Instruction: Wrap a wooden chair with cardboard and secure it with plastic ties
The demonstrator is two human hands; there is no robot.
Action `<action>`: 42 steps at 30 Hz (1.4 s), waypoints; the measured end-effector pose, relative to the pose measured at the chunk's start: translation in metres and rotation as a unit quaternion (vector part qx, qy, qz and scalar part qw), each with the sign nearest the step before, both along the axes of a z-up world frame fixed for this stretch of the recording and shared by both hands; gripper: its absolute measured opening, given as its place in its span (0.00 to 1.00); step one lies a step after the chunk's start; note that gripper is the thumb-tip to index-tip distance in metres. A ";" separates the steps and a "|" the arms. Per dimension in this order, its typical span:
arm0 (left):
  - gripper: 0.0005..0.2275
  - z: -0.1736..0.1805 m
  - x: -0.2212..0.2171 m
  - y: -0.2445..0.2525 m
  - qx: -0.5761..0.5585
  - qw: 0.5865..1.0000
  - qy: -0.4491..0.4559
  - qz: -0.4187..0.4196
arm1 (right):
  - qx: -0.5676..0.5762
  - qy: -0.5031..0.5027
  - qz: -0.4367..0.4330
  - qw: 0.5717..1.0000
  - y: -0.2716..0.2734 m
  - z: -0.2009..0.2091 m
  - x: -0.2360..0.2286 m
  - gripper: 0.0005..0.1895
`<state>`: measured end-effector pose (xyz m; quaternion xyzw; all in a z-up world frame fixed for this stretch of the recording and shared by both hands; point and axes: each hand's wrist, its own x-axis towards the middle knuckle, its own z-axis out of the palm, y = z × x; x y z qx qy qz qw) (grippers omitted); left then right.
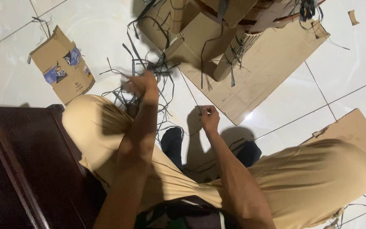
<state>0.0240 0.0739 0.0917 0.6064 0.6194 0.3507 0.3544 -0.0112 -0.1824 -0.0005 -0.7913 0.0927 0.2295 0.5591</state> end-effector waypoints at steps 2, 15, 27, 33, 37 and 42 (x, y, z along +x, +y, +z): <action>0.36 -0.042 -0.025 -0.008 -0.044 0.990 0.130 -0.021 | -0.030 0.011 -0.003 0.999 -0.008 -0.014 -0.002 0.06; 0.29 -0.147 0.062 -0.131 -0.097 0.791 0.241 -0.554 | -0.123 0.035 -0.029 0.991 -0.051 -0.010 -0.003 0.08; 0.31 -0.138 0.023 -0.168 -0.034 0.739 0.326 -0.588 | -0.117 0.075 -0.111 0.984 -0.074 -0.033 0.015 0.17; 0.23 -0.044 -0.031 -0.209 0.026 0.596 0.235 -0.767 | -0.038 0.097 -0.160 0.982 -0.061 -0.033 0.063 0.28; 0.17 -0.038 -0.038 -0.215 0.045 0.550 0.211 -0.807 | 0.046 0.080 -0.150 0.984 -0.062 -0.051 0.082 0.20; 0.15 -0.039 -0.032 -0.212 0.032 0.543 0.200 -0.815 | 0.107 0.101 -0.109 0.983 -0.066 -0.018 0.080 0.17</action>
